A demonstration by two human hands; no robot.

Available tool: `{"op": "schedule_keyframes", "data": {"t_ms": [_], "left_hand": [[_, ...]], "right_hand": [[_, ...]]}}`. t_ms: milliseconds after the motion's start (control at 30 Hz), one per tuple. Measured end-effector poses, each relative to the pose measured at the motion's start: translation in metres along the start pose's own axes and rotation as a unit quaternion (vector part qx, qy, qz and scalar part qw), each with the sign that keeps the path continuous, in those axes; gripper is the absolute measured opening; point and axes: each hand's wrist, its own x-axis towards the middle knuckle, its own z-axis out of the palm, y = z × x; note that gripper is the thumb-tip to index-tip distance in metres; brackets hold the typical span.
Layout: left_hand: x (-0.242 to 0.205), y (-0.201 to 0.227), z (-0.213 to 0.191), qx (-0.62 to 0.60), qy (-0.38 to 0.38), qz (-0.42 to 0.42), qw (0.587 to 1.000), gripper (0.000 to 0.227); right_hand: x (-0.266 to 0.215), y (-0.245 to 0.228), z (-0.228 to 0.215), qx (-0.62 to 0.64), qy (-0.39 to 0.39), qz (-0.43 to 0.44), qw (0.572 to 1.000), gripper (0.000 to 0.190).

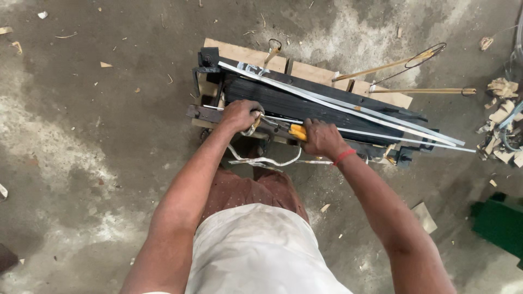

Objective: The person uses yellow-handled pliers to cut white cords attached to a long black metal frame. The person repeatedly positions the pliers and snips the cords along the length of the frame.

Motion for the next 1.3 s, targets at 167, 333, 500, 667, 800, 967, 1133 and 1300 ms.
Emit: {"op": "schedule_keyframes", "data": {"t_ms": [167,333,500,667,800,967,1133,1300], "left_hand": [[0.004,-0.002,-0.004,-0.034,-0.020,-0.005,0.999,0.023],[0.004,0.001,-0.004,-0.013,0.001,-0.024,1.000,0.019],[-0.002,0.010,0.002,0.015,0.029,-0.031,0.999,0.016],[0.001,-0.006,0.007,0.044,0.035,-0.031,0.998,0.019],[0.015,-0.015,0.004,-0.039,-0.008,0.053,0.998,0.021],[0.006,-0.025,0.011,-0.011,0.008,0.063,0.998,0.027],[0.003,-0.013,0.003,0.007,-0.006,0.028,1.000,0.025],[0.000,-0.003,-0.002,0.023,-0.020,0.005,1.000,0.026]], "right_hand": [[0.037,0.020,0.002,0.054,-0.054,0.004,0.997,0.057],[0.043,0.023,0.016,0.048,-0.054,-0.014,0.997,0.050],[0.019,0.002,-0.001,-0.042,0.057,-0.030,0.997,0.044],[-0.009,-0.030,-0.028,-0.108,0.175,-0.055,0.977,0.035],[-0.027,-0.061,-0.019,-0.053,0.216,0.017,0.975,0.047],[-0.018,-0.041,-0.002,-0.031,0.051,0.101,0.993,0.056],[0.004,-0.012,-0.004,-0.120,0.015,-0.001,0.993,0.073],[0.016,-0.007,-0.015,-0.095,0.013,-0.060,0.994,0.054]]}}
